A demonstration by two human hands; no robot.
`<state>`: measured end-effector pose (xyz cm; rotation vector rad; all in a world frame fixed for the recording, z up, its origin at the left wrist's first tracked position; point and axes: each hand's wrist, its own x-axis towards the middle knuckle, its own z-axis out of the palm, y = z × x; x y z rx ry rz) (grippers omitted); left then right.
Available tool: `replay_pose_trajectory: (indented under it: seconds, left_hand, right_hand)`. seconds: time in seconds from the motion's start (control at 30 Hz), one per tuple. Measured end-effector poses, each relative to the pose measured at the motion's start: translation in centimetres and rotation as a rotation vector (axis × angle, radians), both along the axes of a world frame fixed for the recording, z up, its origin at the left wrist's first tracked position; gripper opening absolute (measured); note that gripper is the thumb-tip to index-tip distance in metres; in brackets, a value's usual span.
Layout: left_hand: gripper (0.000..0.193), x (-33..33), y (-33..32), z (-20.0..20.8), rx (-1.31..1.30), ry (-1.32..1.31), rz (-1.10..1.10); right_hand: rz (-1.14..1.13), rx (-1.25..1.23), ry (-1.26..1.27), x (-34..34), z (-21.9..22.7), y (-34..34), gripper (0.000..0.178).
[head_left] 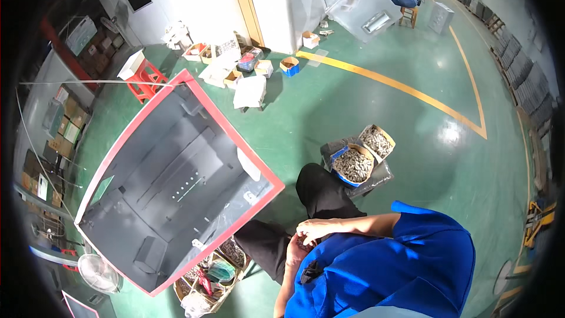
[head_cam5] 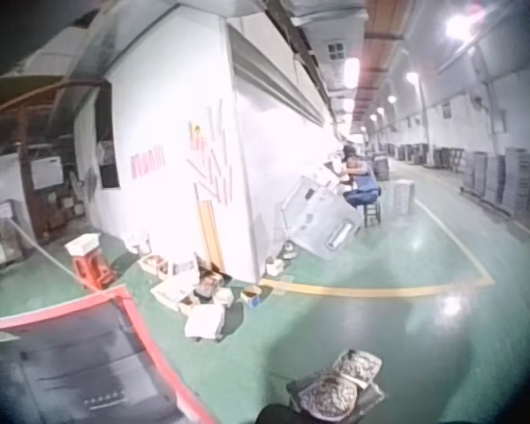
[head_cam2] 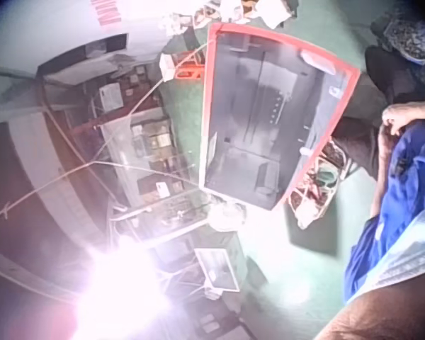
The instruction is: The person is assembling small plastic and metal parts into large metal enclosures on a factory floor.
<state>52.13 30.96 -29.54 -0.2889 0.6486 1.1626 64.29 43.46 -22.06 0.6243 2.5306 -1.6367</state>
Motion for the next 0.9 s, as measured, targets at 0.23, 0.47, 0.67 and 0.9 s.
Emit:
replay_pose_trajectory:
  seconds: [0.23,0.47,0.67,0.9]
  left_hand:
    - [0.03,0.4,1.4,-3.5,0.046,-0.015,-0.038]
    - [0.038,0.0,1.3,-3.9,0.1,-0.093,-0.057]
    - [0.033,0.1,1.6,-0.7,0.079,-0.008,-0.135]
    - [0.033,0.4,1.5,-1.2,-0.114,0.086,-0.028]
  right_hand:
    - [0.06,0.119,0.007,0.5,-4.1,0.3,0.029]
    - [-0.015,0.337,0.283,0.4,-2.8,-0.3,0.031]
    - [0.004,0.393,0.338,0.2,-3.5,0.0,0.024]
    - [-0.018,0.352,0.373,0.4,-3.6,0.0,0.017]
